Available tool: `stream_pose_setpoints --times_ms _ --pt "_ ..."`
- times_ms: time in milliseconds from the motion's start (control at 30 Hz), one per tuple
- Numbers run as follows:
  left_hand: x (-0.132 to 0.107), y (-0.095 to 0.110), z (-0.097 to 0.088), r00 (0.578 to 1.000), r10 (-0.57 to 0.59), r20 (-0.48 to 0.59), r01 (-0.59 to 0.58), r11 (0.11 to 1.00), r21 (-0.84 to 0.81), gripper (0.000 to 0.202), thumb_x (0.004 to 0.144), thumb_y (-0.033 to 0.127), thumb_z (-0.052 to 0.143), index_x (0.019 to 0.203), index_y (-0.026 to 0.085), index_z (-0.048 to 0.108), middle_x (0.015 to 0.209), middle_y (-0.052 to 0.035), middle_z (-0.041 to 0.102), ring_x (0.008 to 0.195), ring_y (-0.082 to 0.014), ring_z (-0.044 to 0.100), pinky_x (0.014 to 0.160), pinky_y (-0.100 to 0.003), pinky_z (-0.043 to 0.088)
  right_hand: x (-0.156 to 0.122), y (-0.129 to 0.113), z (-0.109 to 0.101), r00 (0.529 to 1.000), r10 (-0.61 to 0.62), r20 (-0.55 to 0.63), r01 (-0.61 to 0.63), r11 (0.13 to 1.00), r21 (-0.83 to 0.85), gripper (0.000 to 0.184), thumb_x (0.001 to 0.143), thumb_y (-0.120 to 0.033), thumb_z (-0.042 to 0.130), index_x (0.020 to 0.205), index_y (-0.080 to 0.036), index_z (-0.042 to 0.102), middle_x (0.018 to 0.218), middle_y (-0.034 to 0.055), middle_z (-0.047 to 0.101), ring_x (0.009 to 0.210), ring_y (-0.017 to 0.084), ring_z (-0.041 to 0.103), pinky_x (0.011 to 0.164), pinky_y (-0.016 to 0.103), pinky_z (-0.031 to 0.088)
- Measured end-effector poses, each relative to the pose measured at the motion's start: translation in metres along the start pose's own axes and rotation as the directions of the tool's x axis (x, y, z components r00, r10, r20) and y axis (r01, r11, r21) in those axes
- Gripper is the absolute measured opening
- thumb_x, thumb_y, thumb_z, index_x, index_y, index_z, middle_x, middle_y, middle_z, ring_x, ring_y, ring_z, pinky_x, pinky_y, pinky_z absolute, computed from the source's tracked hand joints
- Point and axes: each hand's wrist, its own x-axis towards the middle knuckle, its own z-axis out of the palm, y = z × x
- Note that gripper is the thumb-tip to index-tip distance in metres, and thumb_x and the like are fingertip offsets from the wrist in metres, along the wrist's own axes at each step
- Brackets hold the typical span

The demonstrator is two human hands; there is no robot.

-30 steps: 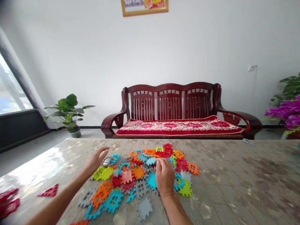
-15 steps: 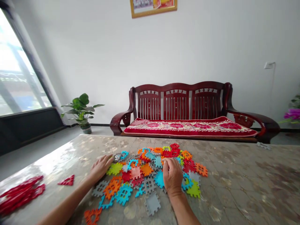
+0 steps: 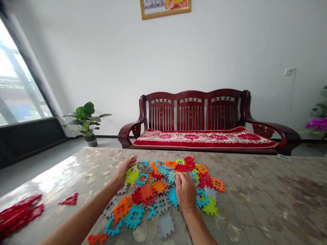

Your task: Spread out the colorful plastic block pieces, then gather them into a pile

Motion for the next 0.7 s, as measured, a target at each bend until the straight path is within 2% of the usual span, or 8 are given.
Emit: stream_pose_setpoints --times_ms 67,133,233,333,400,467,567,700 --pt "-0.007 0.008 0.016 0.995 -0.085 0.043 0.091 0.983 -0.160 0.053 0.079 0.054 0.057 0.117 0.018 0.066 0.129 -0.0131 0.065 0.118 -0.0279 0.061 0.094 -0.040 0.051 0.000 0.000 0.000 1.000 0.019 0.008 -0.020 1.000 0.005 0.036 0.094 -0.037 0.039 0.085 -0.022 0.070 0.088 0.0056 0.071 0.089 0.020 0.061 0.087 0.033 0.044" --pt "-0.016 0.014 0.034 0.985 -0.121 0.125 0.147 0.963 -0.226 0.051 0.080 0.052 0.057 0.119 0.020 0.065 0.134 -0.0121 0.062 0.124 -0.0274 0.057 0.097 -0.039 0.049 0.001 0.000 0.000 0.999 0.034 0.009 -0.034 0.999 0.017 0.036 0.094 -0.038 0.039 0.085 -0.022 0.070 0.088 0.0056 0.071 0.090 0.021 0.062 0.087 0.033 0.044" --pt "-0.030 0.019 0.053 0.953 -0.074 0.293 0.164 0.941 -0.295 0.053 0.083 0.052 0.057 0.127 0.023 0.062 0.143 -0.0113 0.054 0.135 -0.0266 0.047 0.106 -0.040 0.042 0.001 0.003 0.000 0.998 0.056 -0.007 -0.056 0.997 0.052 0.036 0.093 -0.040 0.040 0.085 -0.022 0.070 0.089 0.0059 0.072 0.090 0.021 0.062 0.086 0.034 0.045" --pt "-0.044 0.021 0.047 0.910 0.048 0.411 0.076 0.957 -0.280 0.064 0.083 0.055 0.059 0.140 0.024 0.053 0.154 -0.0105 0.042 0.142 -0.0279 0.037 0.115 -0.044 0.034 0.001 0.006 -0.001 0.997 0.080 -0.019 -0.078 0.992 0.100 0.036 0.093 -0.042 0.040 0.086 -0.022 0.070 0.092 0.0063 0.071 0.092 0.021 0.063 0.086 0.034 0.046" --pt "-0.055 0.021 0.025 0.885 0.108 0.453 -0.056 0.990 -0.126 0.070 0.085 0.058 0.057 0.146 0.026 0.046 0.158 -0.0082 0.035 0.147 -0.0285 0.028 0.119 -0.046 0.025 0.000 0.008 0.000 0.996 0.085 -0.025 -0.081 0.989 0.122 0.037 0.093 -0.042 0.040 0.086 -0.022 0.070 0.092 0.0065 0.071 0.092 0.021 0.063 0.087 0.034 0.046" --pt "-0.069 0.018 -0.010 0.844 0.082 0.530 -0.193 0.968 0.158 0.075 0.084 0.061 0.058 0.150 0.033 0.037 0.161 -0.0042 0.029 0.149 -0.0303 0.023 0.120 -0.050 0.022 0.000 0.008 0.000 0.996 0.082 -0.034 -0.077 0.988 0.132 0.037 0.093 -0.042 0.040 0.086 -0.021 0.070 0.092 0.0068 0.071 0.092 0.021 0.063 0.087 0.034 0.046" --pt "-0.094 0.005 -0.072 0.787 0.061 0.614 -0.439 0.755 0.487 0.104 0.066 0.072 0.069 0.154 0.033 0.027 0.163 -0.0062 0.024 0.148 -0.0360 0.021 0.118 -0.053 0.023 0.000 0.007 0.000 0.996 0.077 -0.043 -0.071 0.988 0.139 0.037 0.093 -0.042 0.040 0.086 -0.021 0.070 0.092 0.0072 0.071 0.091 0.022 0.063 0.087 0.035 0.046" --pt "-0.127 -0.030 -0.136 0.789 -0.024 0.614 -0.541 0.446 0.713 0.128 0.049 0.077 0.075 0.156 0.035 0.018 0.163 -0.0104 0.020 0.145 -0.0431 0.024 0.114 -0.058 0.029 0.000 0.005 0.000 0.995 0.084 -0.050 -0.077 0.988 0.136 0.038 0.093 -0.042 0.040 0.086 -0.021 0.069 0.093 0.0078 0.072 0.091 0.022 0.063 0.088 0.035 0.046"
